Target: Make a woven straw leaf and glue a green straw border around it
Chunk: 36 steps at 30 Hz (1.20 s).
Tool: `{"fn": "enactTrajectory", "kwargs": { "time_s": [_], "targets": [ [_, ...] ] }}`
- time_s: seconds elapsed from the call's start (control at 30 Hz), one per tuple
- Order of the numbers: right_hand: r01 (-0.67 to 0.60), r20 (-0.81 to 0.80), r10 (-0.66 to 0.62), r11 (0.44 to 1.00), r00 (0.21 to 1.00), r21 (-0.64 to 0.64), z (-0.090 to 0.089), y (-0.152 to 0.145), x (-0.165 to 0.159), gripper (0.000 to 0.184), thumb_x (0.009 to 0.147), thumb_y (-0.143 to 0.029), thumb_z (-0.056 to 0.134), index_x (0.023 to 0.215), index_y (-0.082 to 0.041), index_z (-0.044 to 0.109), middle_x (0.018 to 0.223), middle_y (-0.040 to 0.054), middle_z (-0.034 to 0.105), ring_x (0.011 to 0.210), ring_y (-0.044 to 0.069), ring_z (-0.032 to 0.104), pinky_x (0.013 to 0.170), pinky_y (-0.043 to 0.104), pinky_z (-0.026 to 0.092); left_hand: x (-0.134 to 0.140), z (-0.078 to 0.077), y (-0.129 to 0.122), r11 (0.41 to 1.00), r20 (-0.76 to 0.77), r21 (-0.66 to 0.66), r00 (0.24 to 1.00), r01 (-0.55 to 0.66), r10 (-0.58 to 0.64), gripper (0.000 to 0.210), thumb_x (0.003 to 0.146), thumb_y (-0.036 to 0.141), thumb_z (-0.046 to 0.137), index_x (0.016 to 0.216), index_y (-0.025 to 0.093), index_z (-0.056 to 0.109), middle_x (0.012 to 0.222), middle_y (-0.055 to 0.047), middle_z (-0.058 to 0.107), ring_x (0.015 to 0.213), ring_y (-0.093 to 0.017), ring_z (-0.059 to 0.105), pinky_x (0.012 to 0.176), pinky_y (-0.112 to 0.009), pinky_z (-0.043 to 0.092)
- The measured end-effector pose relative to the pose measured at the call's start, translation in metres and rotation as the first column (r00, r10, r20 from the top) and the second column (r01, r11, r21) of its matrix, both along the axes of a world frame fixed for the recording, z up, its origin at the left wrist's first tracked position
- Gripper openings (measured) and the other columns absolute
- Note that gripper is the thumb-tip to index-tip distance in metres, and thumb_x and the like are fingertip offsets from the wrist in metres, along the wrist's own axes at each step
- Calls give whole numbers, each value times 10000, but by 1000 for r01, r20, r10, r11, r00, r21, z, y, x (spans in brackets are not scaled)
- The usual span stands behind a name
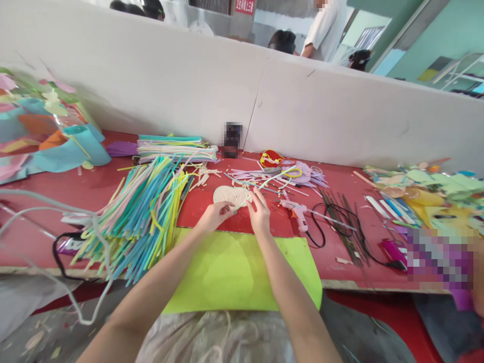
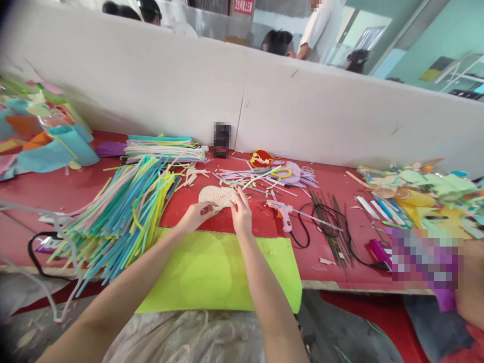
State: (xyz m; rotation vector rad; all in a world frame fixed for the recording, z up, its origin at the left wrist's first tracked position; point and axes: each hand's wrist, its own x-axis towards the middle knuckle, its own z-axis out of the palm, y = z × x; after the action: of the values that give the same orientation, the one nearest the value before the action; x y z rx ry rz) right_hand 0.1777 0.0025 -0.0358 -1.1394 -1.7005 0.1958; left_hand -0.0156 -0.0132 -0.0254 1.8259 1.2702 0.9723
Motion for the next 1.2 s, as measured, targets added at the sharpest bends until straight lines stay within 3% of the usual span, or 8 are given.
{"fn": "enactTrajectory", "kwargs": {
  "time_s": [0.23,0.4,0.53,0.7,0.83,0.93,1.07,1.2],
  "targets": [
    [-12,-47,12,1000,999,-10,-3,2,3,383,938,-361,538,1293,-232,603,1391,104,558,1211,227,591,1054,414,494,4,-4,0,999,-37,6,998,48,-48,266,804,349,647,1013,190,692,915,-32,720,789,-153,637,779,-261,499],
    [-79,-94,75,996,993,-40,0,-2,1,336,945,-343,513,1230,-223,645,1315,107,612,1123,204,642,931,357,580,3,-2,-1,999,-43,0,998,52,-52,274,817,356,642,1035,198,693,937,-12,733,832,-156,652,809,-245,486],
    [-85,-28,84,996,996,-23,6,-5,1,300,942,-286,500,1180,-228,674,1300,98,623,1187,208,604,1029,382,514,4,-2,-1,999,-62,-15,997,36,-37,238,839,315,612,1031,206,698,870,6,738,776,-139,656,763,-217,490],
    [-103,10,104,993,995,-54,2,-1,5,313,926,-216,480,1170,-238,675,1344,91,592,1218,203,583,1071,384,466,-7,-4,5,968,-112,54,962,-243,248,261,896,274,510,1093,196,663,1037,-51,694,900,-163,642,866,-270,486],
    [-146,26,152,977,988,-153,-12,8,9,261,870,-153,522,1044,-204,709,1267,105,638,1161,205,614,1045,376,475,-19,-6,8,852,-197,124,829,-508,523,340,939,342,438,1162,177,634,1234,-142,585,1199,-285,518,1056,-459,367],
    [-160,37,170,968,985,-193,-18,11,9,254,838,-122,547,1014,-202,712,1220,100,660,1156,209,615,1048,380,467,-19,-12,11,813,-298,156,758,-561,580,331,906,369,514,1145,188,655,1302,-145,553,1275,-329,450,1104,-524,287],
    [-159,42,171,967,984,-197,-20,11,9,255,839,-115,546,1007,-210,712,1211,93,664,1141,208,622,1041,379,470,-17,-20,20,858,-21,46,858,-511,512,276,814,315,638,1042,165,678,1326,-143,557,1315,-317,432,1168,-513,203],
    [-162,44,174,967,984,-196,-22,12,9,255,836,-111,551,1000,-221,712,1233,86,657,1148,208,622,1043,377,472,-21,-24,30,893,181,-52,875,-446,448,287,806,291,633,1065,167,646,1209,-121,646,1195,-266,568,1099,-451,372]
  ]
}}
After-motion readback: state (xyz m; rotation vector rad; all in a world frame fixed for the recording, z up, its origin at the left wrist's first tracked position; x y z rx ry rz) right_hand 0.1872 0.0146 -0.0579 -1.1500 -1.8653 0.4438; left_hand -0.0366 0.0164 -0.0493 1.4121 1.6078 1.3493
